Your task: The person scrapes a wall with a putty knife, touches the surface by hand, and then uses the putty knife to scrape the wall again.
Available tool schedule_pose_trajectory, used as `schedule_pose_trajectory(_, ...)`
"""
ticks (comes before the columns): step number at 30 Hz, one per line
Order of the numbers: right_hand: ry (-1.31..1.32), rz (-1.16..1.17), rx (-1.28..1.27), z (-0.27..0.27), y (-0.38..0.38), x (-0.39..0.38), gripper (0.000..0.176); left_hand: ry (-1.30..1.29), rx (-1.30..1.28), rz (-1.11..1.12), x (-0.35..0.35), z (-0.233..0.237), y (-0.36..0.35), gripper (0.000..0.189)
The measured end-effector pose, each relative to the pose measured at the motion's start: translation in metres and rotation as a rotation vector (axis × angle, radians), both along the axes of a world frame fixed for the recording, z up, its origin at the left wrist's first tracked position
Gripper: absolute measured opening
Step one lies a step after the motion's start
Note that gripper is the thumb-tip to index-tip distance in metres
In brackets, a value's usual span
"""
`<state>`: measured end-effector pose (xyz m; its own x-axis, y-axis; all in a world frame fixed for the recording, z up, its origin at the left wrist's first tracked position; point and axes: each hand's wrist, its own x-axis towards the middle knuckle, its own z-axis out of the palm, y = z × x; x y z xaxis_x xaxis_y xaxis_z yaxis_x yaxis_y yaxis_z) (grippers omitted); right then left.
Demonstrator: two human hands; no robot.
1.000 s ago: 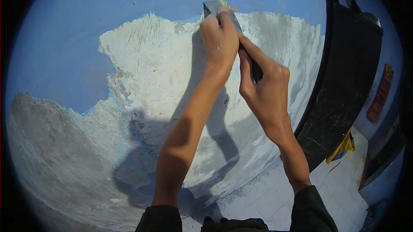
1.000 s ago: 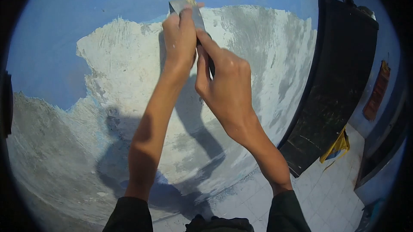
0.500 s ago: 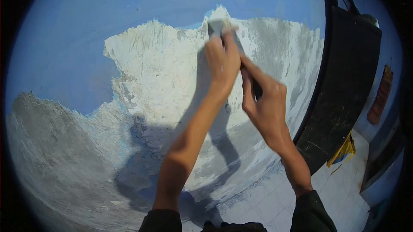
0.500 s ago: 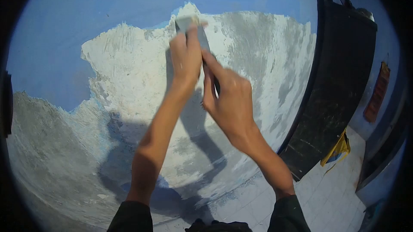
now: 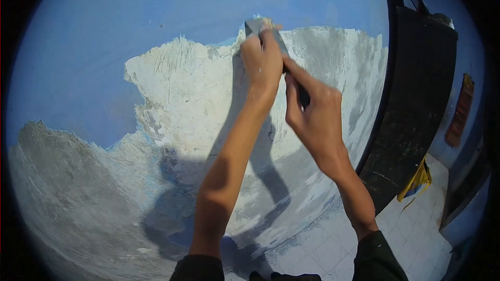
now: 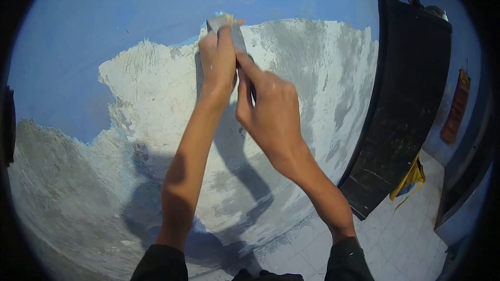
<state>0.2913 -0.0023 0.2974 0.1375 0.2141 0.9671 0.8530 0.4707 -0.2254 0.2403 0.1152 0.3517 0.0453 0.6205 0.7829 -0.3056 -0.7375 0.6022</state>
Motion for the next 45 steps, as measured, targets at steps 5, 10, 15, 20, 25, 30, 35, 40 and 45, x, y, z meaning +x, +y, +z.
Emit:
schedule_pose_trajectory(5,0.016,0.041,0.027,-0.008,0.008,0.004,0.039,0.044,0.032,0.069,-0.004,-0.001,-0.004,0.04)
schedule_pose_trajectory(10,-0.028,0.0,0.022,-0.007,0.001,0.002,0.04,-0.04,0.0,-0.039,0.002,-0.006,0.002,0.04)
schedule_pose_trajectory(15,0.056,0.045,0.05,0.0,0.011,0.002,0.039,-0.022,0.03,0.066,0.004,0.009,-0.003,0.04)
schedule_pose_trajectory(20,0.036,0.009,-0.015,-0.014,0.002,0.0,0.035,0.02,0.061,0.039,0.0,-0.014,0.001,0.041)
schedule_pose_trajectory(25,0.022,0.007,0.101,0.01,0.01,0.003,0.033,0.028,0.012,0.008,0.004,0.021,0.003,0.042)
schedule_pose_trajectory(30,-0.04,-0.017,-0.016,-0.007,-0.005,0.006,0.037,0.019,-0.015,0.081,0.011,-0.008,0.009,0.039)
schedule_pose_trajectory(35,-0.019,0.032,0.066,0.009,0.007,0.01,0.04,-0.007,0.003,0.035,0.009,0.016,0.001,0.043)
schedule_pose_trajectory(40,0.295,-0.028,-0.138,-0.039,-0.026,0.028,0.036,0.566,0.002,0.004,-0.014,-0.005,-0.016,0.052)
schedule_pose_trajectory(45,0.527,-0.209,-0.305,-0.311,-0.089,0.078,0.037,0.425,0.954,1.066,-0.043,0.001,-0.004,0.055)
